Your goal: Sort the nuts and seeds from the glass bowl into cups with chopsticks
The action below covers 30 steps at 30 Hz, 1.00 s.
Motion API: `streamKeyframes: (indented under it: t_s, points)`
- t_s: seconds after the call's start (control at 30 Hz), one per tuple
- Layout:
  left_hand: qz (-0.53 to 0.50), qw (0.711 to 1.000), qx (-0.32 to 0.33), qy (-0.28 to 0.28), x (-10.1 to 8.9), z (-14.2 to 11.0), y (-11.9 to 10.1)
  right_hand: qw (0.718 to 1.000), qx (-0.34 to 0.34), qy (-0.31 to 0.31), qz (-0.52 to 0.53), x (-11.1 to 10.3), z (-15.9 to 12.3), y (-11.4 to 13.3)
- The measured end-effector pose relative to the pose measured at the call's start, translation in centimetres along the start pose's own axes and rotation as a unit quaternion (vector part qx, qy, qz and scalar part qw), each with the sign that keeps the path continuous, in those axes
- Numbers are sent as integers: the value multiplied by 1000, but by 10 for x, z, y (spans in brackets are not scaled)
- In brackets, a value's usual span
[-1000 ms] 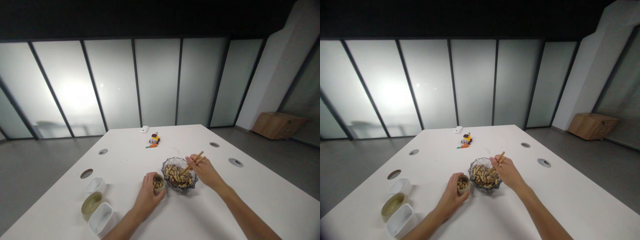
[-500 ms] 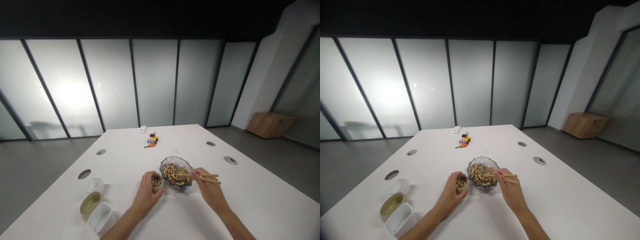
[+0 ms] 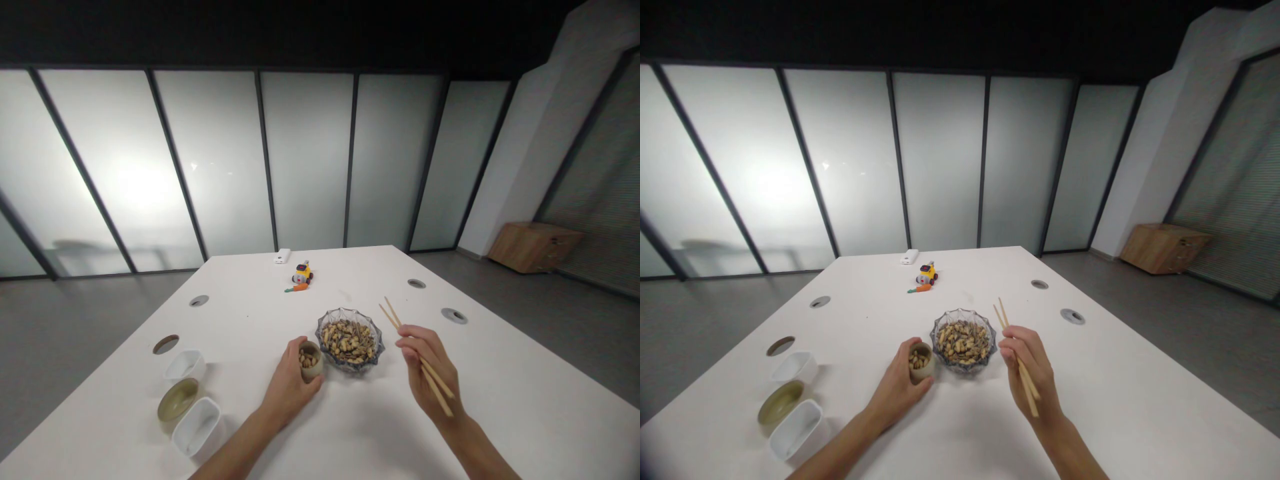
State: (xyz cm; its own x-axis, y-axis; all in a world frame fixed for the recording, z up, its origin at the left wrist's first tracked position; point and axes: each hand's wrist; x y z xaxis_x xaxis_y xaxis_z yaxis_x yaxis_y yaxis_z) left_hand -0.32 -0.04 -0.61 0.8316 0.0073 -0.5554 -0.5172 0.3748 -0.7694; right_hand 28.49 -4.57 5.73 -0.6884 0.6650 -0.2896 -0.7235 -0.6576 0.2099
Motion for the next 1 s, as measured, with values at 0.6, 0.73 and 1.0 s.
streamKeyframes:
  t_s: [0.6, 0.73, 1.0]
  points:
    - [-8, 971, 232, 61, 8, -22, -11, 950, -40, 291, -104, 44, -45, 63]
    - [-8, 966, 251, 54, 17, -27, -2, 922, 29, 368, -119, 47, -48, 63]
    - [-30, 966, 248, 61, 19, -31, -3, 912, 89, 393, -71, 49, -46, 72]
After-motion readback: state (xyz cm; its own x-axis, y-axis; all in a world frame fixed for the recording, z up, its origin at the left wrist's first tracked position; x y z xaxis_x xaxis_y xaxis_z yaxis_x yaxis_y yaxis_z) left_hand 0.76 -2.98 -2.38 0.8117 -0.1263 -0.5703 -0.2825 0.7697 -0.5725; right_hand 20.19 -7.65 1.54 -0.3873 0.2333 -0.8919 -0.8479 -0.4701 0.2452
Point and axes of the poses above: each hand's wrist, its own z-axis towards the middle knuckle, its own x-axis out of the palm, y = z × x, and after that the axes turned 2 degrees about -x, right-handed
